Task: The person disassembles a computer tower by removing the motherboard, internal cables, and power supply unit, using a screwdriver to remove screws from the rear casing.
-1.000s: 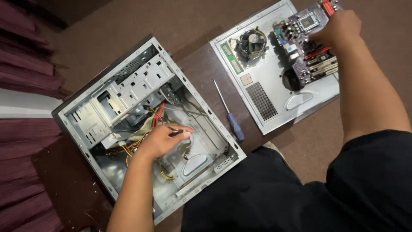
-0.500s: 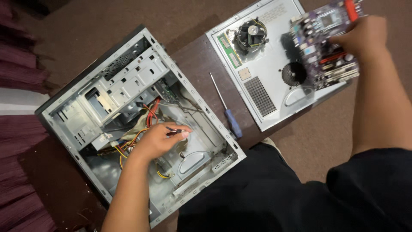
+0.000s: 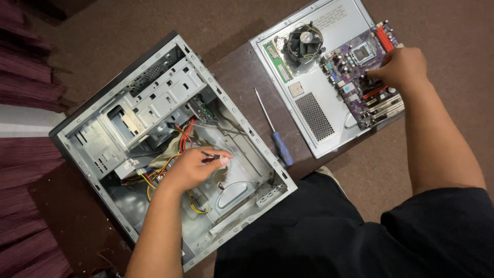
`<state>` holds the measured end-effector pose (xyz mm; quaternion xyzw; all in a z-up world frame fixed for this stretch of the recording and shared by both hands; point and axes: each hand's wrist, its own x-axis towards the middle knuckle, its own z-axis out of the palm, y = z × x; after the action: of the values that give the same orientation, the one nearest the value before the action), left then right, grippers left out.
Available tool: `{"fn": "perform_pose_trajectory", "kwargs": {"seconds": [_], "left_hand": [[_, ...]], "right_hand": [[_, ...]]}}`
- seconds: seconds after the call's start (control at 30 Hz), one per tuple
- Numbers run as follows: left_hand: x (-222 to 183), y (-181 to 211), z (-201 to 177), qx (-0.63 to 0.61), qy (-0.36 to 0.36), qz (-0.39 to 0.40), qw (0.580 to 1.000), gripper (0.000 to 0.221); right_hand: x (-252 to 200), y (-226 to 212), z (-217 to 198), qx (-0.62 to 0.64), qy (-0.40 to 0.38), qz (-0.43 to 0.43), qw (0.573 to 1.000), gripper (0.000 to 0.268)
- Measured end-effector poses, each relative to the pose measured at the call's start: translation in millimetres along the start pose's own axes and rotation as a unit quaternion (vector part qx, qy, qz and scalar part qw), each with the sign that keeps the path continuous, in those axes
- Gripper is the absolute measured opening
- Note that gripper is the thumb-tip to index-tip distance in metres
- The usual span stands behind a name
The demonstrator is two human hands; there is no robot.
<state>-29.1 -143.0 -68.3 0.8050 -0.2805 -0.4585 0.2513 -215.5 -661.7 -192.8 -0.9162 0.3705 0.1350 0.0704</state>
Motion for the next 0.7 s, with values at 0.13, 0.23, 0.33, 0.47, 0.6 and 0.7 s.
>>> {"fn": "perform_pose_trajectory", "kwargs": {"seconds": [0.13,0.23,0.33,0.47,0.6,0.7], "left_hand": [[-1.1,5.1,-2.2,-0.005,-0.011,-0.030,0.999,0.032],[-0.6,6.1,-2.5,-0.009,-0.009,-0.021,1.000,0.031],[-0.4,6.2,-2.9,0.014,-0.007,-0.032,0.999,0.031],[-1.6,8.7,-3.4,0.007,-0.005,-0.016,1.000,0.031],[-3.8,4.4,-3.6,-0.002,-0.001,-0.024,1.000,0.034],[0.5,-17.0,2.9,-0.008,0.013,0.012,1.000,0.034]], "right_hand": [[-6.0,-8.7,-3.7,0.042,-0.012,0.021,0.999,0.046],[-8.7,-7.7,-0.2,0.075,-0.028,0.056,0.995,0.042],[-11.3,-5.5,4.4,0.100,-0.011,0.046,0.994,0.042],[-14.0,-3.1,9.3,0.115,0.007,0.027,0.993,0.047],[-7.1,1.9,20.1,0.077,0.017,0.004,0.997,0.044],[6.0,16.5,40.6,0.062,0.023,0.002,0.998,0.050]]}}
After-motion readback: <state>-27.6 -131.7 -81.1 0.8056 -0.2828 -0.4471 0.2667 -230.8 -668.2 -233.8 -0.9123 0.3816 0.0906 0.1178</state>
